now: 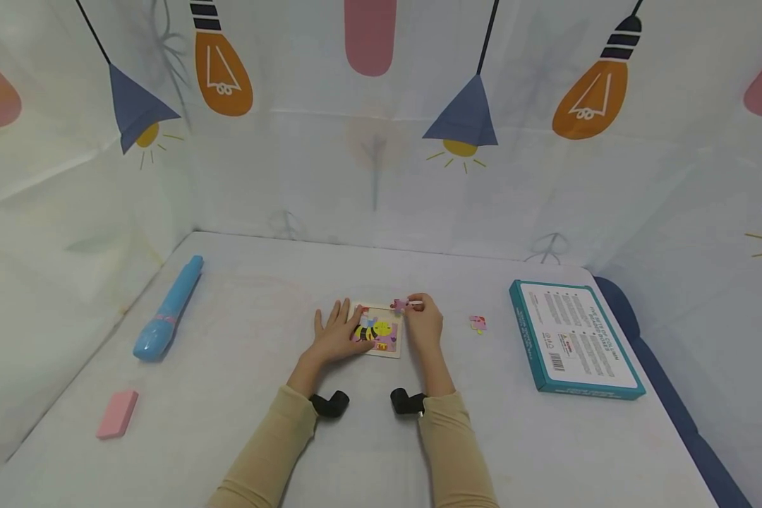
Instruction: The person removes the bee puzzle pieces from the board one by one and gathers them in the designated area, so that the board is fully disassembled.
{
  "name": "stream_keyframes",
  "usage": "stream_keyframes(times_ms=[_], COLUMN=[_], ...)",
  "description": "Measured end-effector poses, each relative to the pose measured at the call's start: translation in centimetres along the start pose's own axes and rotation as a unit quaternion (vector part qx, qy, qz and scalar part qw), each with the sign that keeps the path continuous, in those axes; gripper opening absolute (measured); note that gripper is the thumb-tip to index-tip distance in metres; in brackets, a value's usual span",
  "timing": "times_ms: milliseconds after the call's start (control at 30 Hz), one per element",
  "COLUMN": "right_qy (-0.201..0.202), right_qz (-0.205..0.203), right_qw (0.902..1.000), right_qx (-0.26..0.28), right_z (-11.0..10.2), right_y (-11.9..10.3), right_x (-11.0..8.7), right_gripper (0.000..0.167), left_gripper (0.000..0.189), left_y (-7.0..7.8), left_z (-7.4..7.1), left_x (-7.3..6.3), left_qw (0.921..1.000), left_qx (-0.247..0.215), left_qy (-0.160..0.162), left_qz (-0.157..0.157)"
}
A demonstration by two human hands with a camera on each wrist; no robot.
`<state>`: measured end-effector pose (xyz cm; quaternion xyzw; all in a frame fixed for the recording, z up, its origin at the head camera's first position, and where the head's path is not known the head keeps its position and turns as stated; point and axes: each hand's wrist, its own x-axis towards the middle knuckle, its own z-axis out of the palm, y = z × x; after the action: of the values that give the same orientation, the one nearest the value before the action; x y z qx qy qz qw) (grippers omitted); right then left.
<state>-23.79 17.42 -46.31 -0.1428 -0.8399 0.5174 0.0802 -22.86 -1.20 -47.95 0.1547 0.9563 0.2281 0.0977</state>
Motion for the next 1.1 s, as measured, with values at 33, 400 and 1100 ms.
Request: stream_keyframes(times_ms=[33, 400, 1100], right_qy=[0.003, 0.041, 0.068], right_qz=[0.0, 0.021, 0.107], right_qw=[1.0, 0.9989, 0.9896], right_qx=[0.001, -0.007, -0.068], right_z=[-0.2, -3.0, -7.2], right_y=[0.1, 1.4, 3.0], right_x=[0.1, 0.8, 1.1], right_gripper=[0.022, 0.027, 0.028], left_gripper=[0.083, 0.084, 0.085], left_y=[0.0, 0.0, 0.1], left_z=[0.0, 0.0, -0.1], left_x=[0.0, 0.0, -0.1], left_qw=[1.0, 1.0, 1.0], left_qx=[-0.001, 0.009, 0.003], left_qy=[0.002, 0.001, 0.0], left_qz=[0.001, -0.001, 0.004])
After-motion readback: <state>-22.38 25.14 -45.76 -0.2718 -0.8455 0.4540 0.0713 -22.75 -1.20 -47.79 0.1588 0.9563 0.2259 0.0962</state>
